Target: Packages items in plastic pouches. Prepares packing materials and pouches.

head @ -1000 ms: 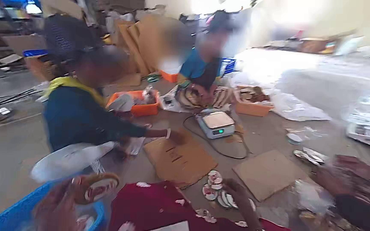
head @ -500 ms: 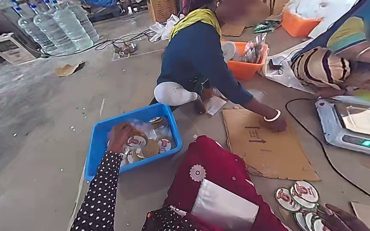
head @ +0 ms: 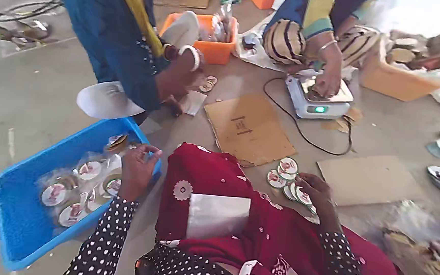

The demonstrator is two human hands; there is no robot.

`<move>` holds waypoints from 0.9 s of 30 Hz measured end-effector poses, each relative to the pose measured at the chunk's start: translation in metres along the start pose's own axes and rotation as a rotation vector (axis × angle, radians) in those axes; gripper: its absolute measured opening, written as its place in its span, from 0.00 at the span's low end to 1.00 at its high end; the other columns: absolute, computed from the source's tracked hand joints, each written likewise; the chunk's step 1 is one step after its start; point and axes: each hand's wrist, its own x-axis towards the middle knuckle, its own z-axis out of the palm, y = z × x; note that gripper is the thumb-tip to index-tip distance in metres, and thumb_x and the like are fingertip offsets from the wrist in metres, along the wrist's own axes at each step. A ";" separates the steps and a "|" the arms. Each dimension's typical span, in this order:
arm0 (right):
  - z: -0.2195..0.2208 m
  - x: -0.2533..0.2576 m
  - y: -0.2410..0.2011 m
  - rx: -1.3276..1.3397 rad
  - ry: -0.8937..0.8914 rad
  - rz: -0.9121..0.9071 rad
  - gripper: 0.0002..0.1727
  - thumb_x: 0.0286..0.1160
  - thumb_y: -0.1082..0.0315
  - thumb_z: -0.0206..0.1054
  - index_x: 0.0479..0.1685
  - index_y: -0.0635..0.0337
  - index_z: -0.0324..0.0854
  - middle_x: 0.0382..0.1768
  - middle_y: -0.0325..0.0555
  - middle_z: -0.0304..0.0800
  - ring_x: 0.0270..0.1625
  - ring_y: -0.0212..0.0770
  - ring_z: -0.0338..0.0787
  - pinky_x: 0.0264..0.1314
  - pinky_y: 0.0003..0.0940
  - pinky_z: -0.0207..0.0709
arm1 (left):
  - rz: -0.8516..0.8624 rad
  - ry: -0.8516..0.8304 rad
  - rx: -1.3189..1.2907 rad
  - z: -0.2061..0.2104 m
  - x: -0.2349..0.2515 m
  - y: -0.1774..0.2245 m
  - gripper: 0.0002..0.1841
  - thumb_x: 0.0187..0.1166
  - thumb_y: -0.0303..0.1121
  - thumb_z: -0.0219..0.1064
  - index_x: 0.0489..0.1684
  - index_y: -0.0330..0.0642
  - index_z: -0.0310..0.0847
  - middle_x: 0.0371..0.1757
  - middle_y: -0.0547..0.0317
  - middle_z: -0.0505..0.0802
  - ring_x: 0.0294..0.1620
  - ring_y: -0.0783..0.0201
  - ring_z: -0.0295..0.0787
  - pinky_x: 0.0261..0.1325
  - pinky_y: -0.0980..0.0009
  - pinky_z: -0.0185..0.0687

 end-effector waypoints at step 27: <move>0.010 0.003 -0.002 -0.232 0.024 -0.013 0.17 0.78 0.67 0.70 0.63 0.64 0.84 0.53 0.54 0.92 0.49 0.49 0.94 0.58 0.49 0.86 | 0.609 -0.171 -0.174 0.159 -0.082 0.059 0.14 0.83 0.34 0.62 0.41 0.39 0.95 0.47 0.51 0.96 0.56 0.55 0.92 0.65 0.64 0.85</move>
